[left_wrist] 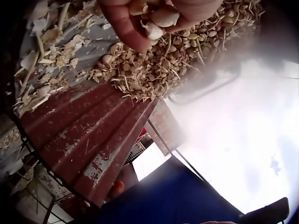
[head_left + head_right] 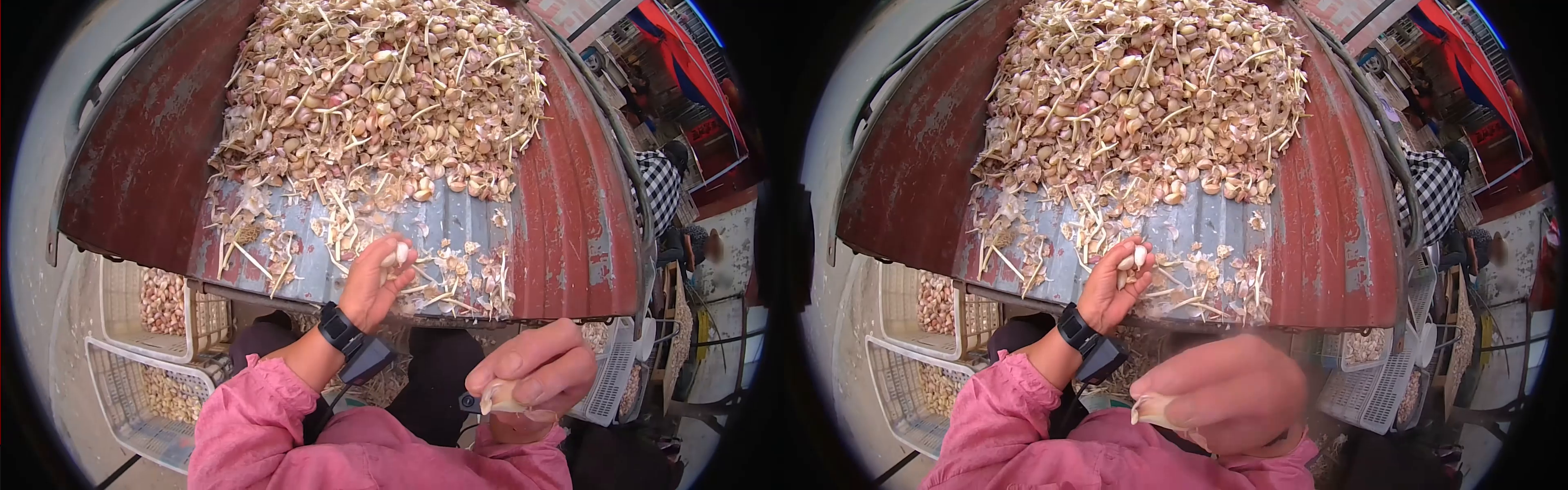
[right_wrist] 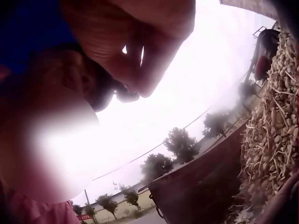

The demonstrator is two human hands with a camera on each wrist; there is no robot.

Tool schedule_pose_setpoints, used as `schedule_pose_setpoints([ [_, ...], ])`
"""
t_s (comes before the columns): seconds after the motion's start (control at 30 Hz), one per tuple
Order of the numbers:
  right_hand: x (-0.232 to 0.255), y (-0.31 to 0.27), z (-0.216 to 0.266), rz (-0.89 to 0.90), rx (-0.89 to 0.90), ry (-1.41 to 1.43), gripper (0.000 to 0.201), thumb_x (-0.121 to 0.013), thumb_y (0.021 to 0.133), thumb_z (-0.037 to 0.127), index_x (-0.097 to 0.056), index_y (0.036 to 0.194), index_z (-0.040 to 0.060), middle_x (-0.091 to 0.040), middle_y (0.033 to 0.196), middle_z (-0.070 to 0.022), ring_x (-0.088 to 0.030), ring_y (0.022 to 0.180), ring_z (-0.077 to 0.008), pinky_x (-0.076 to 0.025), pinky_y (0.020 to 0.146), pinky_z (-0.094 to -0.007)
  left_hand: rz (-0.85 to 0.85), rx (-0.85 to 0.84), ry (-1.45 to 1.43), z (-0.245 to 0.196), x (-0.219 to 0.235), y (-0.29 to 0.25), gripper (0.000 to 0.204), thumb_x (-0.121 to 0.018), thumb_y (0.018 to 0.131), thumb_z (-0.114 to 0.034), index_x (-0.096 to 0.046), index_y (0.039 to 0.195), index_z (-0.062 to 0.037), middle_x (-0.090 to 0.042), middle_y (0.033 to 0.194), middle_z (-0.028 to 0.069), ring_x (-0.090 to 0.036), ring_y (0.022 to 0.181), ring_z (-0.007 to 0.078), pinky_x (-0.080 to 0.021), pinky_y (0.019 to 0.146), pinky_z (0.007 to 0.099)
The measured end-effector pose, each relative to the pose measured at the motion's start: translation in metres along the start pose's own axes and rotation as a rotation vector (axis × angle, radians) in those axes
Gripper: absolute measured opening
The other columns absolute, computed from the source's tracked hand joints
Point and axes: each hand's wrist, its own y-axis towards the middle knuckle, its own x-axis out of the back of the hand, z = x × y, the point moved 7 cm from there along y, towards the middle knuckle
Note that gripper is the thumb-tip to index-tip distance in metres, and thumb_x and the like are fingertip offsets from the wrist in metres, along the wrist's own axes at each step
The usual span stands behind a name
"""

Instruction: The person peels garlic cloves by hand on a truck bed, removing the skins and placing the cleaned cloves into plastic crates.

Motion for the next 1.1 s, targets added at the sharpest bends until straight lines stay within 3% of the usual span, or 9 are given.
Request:
schedule_pose_setpoints([
  [0.07,-0.017,0.006,0.008,0.157,0.182,-0.721,0.024,-0.069,0.066,0.0,-0.049,0.077,0.0036,-0.052,0.08,-0.0133,-0.062,0.068,-0.024,-0.053,0.053,-0.0258,0.014,-0.027,-0.014,-0.004,-0.002,0.002,0.02,-0.051,0.083,-0.015,-0.05,0.102,-0.0083,-0.057,0.096,0.0063,-0.058,0.082,0.0149,-0.05,0.063,0.0249],
  [0.27,-0.006,-0.005,-0.006,0.063,0.069,-0.883,0.027,-0.071,0.066,0.003,-0.048,0.079,0.003,-0.054,0.082,-0.0166,-0.062,0.067,-0.0232,-0.053,0.053,-0.0273,0.02,-0.055,0.008,-0.009,-0.001,-0.001,0.021,-0.05,0.084,-0.017,-0.05,0.103,-0.0084,-0.057,0.096,0.0053,-0.057,0.082,0.0133,-0.048,0.066,0.025],
  [0.33,-0.011,-0.007,-0.002,0.036,0.087,-0.237,0.027,-0.071,0.066,0.003,-0.048,0.08,0.0002,-0.054,0.086,-0.02,-0.062,0.068,-0.0253,-0.054,0.055,-0.0299,0.004,-0.031,0.013,-0.009,-0.001,0.0,0.022,-0.05,0.084,-0.018,-0.049,0.104,-0.0094,-0.056,0.097,0.0047,-0.056,0.085,0.0135,-0.047,0.069,0.0263],
  [0.4,-0.037,0.0,0.023,0.398,0.06,0.133,0.029,-0.072,0.065,0.003,-0.049,0.081,-0.0027,-0.053,0.087,-0.021,-0.061,0.069,-0.0277,-0.055,0.057,-0.0328,-0.005,-0.03,0.029,-0.009,-0.001,-0.002,0.023,-0.05,0.084,-0.018,-0.049,0.105,-0.0099,-0.055,0.099,0.0043,-0.055,0.088,0.014,-0.045,0.073,0.0279],
  [0.47,-0.064,0.011,0.043,0.51,0.135,0.305,0.014,-0.061,0.069,-0.005,-0.054,0.081,-0.0071,-0.053,0.087,-0.0237,-0.059,0.074,-0.0326,-0.054,0.065,-0.0379,0.037,-0.024,0.039,-0.007,-0.005,-0.002,0.022,-0.05,0.084,-0.018,-0.049,0.104,-0.01,-0.055,0.099,0.0042,-0.054,0.09,0.0142,-0.044,0.075,0.0286],
  [0.67,-0.072,0.013,0.048,0.494,0.255,0.294,0.013,-0.06,0.071,-0.004,-0.053,0.08,-0.0094,-0.053,0.088,-0.0256,-0.058,0.076,-0.0345,-0.054,0.066,-0.0378,0.054,-0.004,0.031,-0.004,-0.005,-0.004,0.022,-0.048,0.085,-0.02,-0.048,0.104,-0.0092,-0.054,0.1,0.0047,-0.054,0.089,0.0142,-0.045,0.074,0.0276],
  [0.97,-0.063,0.021,0.036,0.495,0.106,0.309,0.014,-0.061,0.068,-0.006,-0.057,0.081,-0.0048,-0.055,0.089,-0.0206,-0.059,0.074,-0.0306,-0.054,0.064,-0.0347,0.05,0.012,0.006,-0.008,-0.008,-0.004,0.029,-0.04,0.087,-0.026,-0.048,0.105,-0.0048,-0.054,0.103,0.0092,-0.055,0.092,0.0187,-0.048,0.073,0.0299],
  [1.03,-0.043,0.017,0.017,0.478,0.052,0.11,0.027,-0.072,0.065,0.004,-0.05,0.079,-0.0044,-0.052,0.089,-0.0212,-0.061,0.072,-0.0312,-0.055,0.059,-0.0354,0.061,0.025,-0.021,-0.006,-0.006,-0.003,0.03,-0.039,0.087,-0.027,-0.048,0.105,-0.0042,-0.053,0.104,0.0099,-0.054,0.093,0.0199,-0.047,0.075,0.0315],
  [1.1,-0.025,0.022,-0.019,0.117,-0.119,-0.971,0.019,-0.065,0.061,-0.006,-0.055,0.077,0.0,-0.055,0.084,-0.0134,-0.059,0.068,-0.0211,-0.049,0.057,-0.0266,0.088,0.034,-0.05,-0.006,-0.009,-0.003,0.031,-0.038,0.087,-0.027,-0.047,0.106,-0.0037,-0.052,0.105,0.0107,-0.054,0.094,0.0211,-0.047,0.076,0.0331],
])
